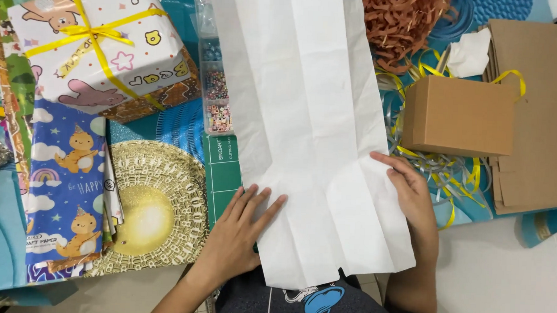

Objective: The person wraps a small cardboard box using patterned wrapping paper and clear tape. They fold the paper around the box, crease the edges, and secure the seams with tape, completing the wrapping process.

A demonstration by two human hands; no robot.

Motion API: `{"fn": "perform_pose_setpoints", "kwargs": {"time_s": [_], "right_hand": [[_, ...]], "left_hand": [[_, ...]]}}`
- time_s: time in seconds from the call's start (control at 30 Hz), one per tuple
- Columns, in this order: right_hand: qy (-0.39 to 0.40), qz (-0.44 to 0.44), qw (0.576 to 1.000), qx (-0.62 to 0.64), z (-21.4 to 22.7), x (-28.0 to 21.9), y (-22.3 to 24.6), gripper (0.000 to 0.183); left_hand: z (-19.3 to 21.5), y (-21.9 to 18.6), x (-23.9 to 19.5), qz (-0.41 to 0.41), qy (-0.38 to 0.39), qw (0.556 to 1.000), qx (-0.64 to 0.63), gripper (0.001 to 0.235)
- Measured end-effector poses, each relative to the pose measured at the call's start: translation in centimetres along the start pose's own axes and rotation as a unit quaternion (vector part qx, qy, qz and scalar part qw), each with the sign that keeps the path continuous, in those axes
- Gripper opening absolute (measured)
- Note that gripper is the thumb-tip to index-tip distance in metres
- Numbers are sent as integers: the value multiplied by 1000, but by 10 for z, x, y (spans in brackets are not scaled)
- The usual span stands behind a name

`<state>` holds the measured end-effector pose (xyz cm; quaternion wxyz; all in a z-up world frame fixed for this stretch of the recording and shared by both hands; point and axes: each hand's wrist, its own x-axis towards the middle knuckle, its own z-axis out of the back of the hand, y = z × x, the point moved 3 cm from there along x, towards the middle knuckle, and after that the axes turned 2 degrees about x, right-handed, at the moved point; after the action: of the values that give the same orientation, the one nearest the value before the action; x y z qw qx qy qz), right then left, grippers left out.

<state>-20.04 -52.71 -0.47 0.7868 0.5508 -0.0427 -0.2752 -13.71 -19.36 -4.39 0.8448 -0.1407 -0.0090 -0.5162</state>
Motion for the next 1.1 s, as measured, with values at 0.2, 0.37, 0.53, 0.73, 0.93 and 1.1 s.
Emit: {"fn": "perform_pose_setpoints", "kwargs": {"time_s": [0.2, 0.37, 0.53, 0.73, 0.93, 1.1], "right_hand": [[31, 50, 993, -101, 8, -7, 11, 35], [-170, 108, 972, -121, 99, -3, -1, 24], [-255, 88, 945, -184, 198, 63, -29, 31], [-70, -179, 974, -119, 188, 98, -15, 74], [-29, -179, 981, -74, 190, 112, -30, 71], [-87, -148, 985, -12, 213, 116, -53, 67]], "left_hand": [[11, 11, 4, -11, -42, 996, -81, 64], [17, 15, 1, 1, -36, 987, -157, 55], [11, 7, 7, 11, -28, 996, -86, 93], [8, 11, 6, 0, -72, 997, -40, 94], [20, -5, 11, -121, -44, 977, -170, 58], [14, 1, 10, -111, -58, 959, -253, 64]]}}
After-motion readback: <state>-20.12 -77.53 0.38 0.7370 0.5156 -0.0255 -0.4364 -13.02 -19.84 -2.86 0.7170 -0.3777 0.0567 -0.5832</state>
